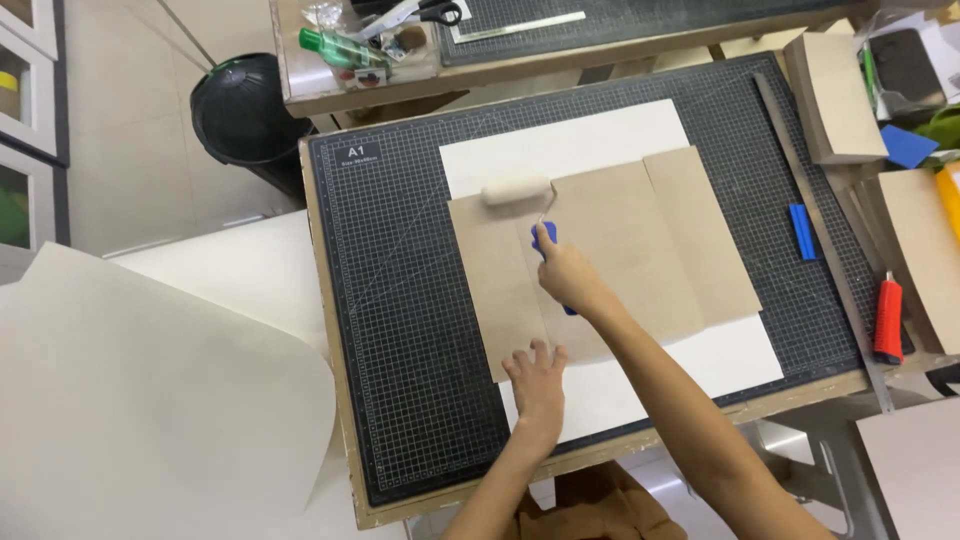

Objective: Applying glue to cardboard with a roller and smoothing a paper sheet over it to create a bonded assembly.

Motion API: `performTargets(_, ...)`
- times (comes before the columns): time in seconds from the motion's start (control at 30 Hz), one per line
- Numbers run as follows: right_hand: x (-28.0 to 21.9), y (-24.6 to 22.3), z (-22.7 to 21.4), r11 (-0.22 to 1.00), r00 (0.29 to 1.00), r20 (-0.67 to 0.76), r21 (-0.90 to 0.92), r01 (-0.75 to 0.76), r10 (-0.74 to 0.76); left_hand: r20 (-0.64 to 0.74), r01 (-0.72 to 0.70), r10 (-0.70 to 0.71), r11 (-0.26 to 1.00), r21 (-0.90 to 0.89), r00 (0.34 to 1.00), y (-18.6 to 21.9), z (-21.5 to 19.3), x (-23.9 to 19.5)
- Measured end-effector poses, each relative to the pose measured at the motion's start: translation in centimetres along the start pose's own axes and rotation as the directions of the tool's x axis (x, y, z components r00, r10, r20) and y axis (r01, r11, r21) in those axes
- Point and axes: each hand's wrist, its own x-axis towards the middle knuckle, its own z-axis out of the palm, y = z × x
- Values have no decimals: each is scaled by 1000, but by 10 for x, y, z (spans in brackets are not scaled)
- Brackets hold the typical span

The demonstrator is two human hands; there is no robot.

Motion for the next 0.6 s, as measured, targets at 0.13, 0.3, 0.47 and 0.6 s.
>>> performTargets(0.13, -87, 34, 48, 999, 1000, -24, 50, 16, -15, -103, -106, 81, 956, -272, 991, -40, -2, 0)
performTargets(0.3, -257, 47, 66, 972, 935, 267, -106, -212, 233, -341, -110, -53, 890, -442, 939, -81, -44, 34)
performTargets(0.47, -321, 68, 70, 956, 910, 293, -59, -289, 293, -109, -56, 25, 954, -293, 994, -51, -50, 109)
performTargets(0.6, -324, 44, -19, 843, 765, 443, 41, -537, 466, -42, 32, -46, 959, -280, 998, -42, -36, 131)
